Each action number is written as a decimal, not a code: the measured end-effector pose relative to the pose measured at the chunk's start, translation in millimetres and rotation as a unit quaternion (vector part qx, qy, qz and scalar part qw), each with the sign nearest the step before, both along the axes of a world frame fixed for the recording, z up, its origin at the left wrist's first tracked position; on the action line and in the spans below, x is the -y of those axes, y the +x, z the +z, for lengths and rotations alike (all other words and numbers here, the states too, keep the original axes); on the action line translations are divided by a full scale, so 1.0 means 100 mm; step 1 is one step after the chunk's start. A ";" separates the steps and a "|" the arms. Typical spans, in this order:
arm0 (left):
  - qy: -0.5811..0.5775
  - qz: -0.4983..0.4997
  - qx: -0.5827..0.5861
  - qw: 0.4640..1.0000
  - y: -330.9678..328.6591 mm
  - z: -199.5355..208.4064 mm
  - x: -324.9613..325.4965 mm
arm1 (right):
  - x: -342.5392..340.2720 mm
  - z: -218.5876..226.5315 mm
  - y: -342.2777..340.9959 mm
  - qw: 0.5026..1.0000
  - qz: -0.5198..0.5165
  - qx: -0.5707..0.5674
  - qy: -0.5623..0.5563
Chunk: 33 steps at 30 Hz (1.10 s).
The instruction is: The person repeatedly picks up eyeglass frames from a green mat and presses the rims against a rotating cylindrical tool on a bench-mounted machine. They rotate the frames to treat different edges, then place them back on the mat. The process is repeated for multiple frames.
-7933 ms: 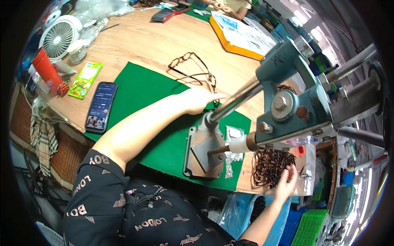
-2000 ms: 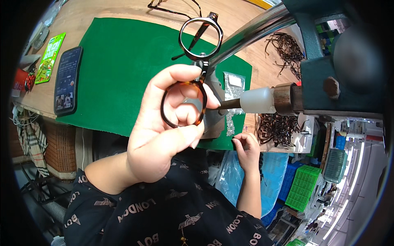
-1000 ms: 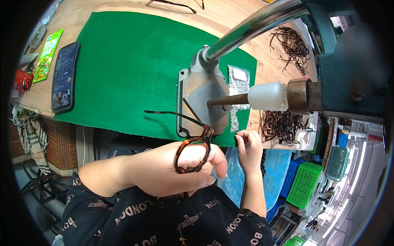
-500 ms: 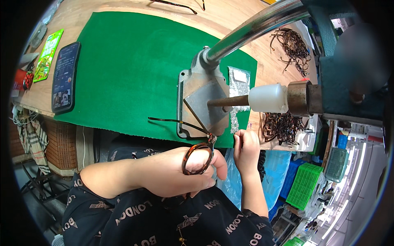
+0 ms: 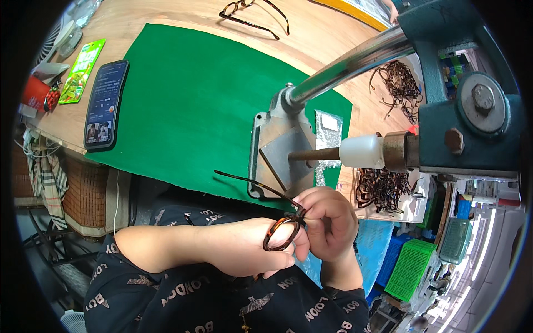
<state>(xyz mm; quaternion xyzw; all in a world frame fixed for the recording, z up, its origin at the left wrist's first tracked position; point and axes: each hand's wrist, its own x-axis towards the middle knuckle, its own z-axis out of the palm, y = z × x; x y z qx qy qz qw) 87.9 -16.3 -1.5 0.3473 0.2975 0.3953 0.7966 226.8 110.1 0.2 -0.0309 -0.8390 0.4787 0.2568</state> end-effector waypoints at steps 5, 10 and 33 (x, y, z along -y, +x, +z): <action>-0.016 0.009 0.004 1.000 0.01 0.01 0.01 | -0.01 0.04 -0.04 0.999 0.002 0.005 0.044; -0.010 0.004 0.008 1.000 0.00 0.02 -0.01 | -0.03 0.02 -0.03 1.000 -0.002 0.008 -0.010; 0.124 0.095 0.001 0.988 -0.08 0.30 -0.18 | 0.01 0.23 0.05 0.944 -0.009 0.058 -0.324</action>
